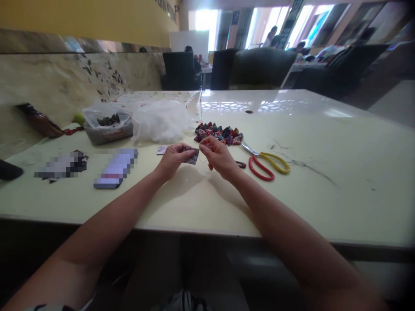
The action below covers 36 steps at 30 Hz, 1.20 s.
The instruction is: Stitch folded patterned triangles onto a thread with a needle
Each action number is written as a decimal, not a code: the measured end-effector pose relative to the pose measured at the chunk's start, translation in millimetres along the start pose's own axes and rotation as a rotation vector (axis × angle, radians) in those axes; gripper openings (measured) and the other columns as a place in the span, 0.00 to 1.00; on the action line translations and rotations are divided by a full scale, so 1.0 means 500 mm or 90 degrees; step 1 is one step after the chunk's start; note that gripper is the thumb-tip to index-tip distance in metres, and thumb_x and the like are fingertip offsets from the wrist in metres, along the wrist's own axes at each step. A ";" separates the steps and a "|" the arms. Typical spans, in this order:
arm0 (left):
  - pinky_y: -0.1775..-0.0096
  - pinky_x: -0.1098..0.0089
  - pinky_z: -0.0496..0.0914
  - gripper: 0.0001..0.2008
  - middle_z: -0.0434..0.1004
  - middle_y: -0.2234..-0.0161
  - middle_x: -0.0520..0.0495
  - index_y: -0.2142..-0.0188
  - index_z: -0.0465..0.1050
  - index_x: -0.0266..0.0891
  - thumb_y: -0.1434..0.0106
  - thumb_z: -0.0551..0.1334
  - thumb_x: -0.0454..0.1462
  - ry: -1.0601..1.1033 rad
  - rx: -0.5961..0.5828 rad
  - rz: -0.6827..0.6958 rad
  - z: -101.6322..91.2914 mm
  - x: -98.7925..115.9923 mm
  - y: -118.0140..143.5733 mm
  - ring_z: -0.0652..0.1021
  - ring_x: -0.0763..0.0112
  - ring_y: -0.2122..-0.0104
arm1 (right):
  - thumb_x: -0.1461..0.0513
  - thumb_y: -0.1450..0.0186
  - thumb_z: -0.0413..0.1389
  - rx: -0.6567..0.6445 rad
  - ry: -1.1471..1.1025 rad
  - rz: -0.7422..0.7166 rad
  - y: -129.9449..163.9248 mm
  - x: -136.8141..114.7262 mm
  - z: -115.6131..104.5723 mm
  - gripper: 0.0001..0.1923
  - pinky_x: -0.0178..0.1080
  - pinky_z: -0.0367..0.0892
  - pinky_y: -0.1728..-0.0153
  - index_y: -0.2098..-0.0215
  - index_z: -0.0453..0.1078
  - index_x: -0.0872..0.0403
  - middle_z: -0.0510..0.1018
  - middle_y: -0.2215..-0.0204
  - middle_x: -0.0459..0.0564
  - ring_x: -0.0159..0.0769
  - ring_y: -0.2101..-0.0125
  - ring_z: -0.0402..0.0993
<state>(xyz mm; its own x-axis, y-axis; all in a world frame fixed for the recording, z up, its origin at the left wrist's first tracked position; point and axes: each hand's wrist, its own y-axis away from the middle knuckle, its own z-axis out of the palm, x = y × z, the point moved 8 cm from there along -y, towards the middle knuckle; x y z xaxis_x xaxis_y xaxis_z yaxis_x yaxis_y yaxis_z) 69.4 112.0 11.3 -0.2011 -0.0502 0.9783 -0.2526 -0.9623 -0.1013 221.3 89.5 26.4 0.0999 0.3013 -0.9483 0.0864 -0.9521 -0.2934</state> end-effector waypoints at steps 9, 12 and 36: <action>0.64 0.72 0.71 0.17 0.82 0.72 0.49 0.71 0.80 0.36 0.56 0.81 0.42 -0.007 0.029 0.026 -0.010 0.006 -0.002 0.77 0.75 0.72 | 0.68 0.35 0.58 0.068 0.210 -0.165 0.007 -0.065 -0.023 0.09 0.39 0.63 0.62 0.73 0.66 0.52 0.69 0.74 0.44 0.34 0.68 0.66; 0.65 0.71 0.71 0.17 0.81 0.73 0.50 0.71 0.80 0.36 0.55 0.81 0.42 -0.020 0.024 0.030 -0.010 0.006 -0.002 0.77 0.75 0.72 | 0.68 0.36 0.60 0.064 0.258 -0.158 0.008 -0.068 -0.019 0.08 0.39 0.61 0.62 0.73 0.71 0.53 0.68 0.73 0.44 0.34 0.68 0.65; 0.66 0.71 0.71 0.17 0.80 0.73 0.51 0.70 0.79 0.37 0.55 0.80 0.41 -0.023 0.006 0.050 -0.002 0.012 -0.001 0.77 0.74 0.73 | 0.65 0.35 0.61 0.055 0.281 -0.129 0.010 -0.065 -0.012 0.09 0.37 0.56 0.66 0.73 0.69 0.53 0.70 0.76 0.43 0.33 0.71 0.63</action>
<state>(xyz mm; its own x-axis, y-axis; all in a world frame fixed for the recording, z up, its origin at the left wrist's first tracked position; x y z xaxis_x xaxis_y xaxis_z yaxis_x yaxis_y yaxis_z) 67.2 112.5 17.0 -0.1859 -0.1345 0.9733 -0.2291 -0.9573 -0.1761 224.3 75.1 56.7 0.5017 0.4561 -0.7351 0.0662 -0.8675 -0.4931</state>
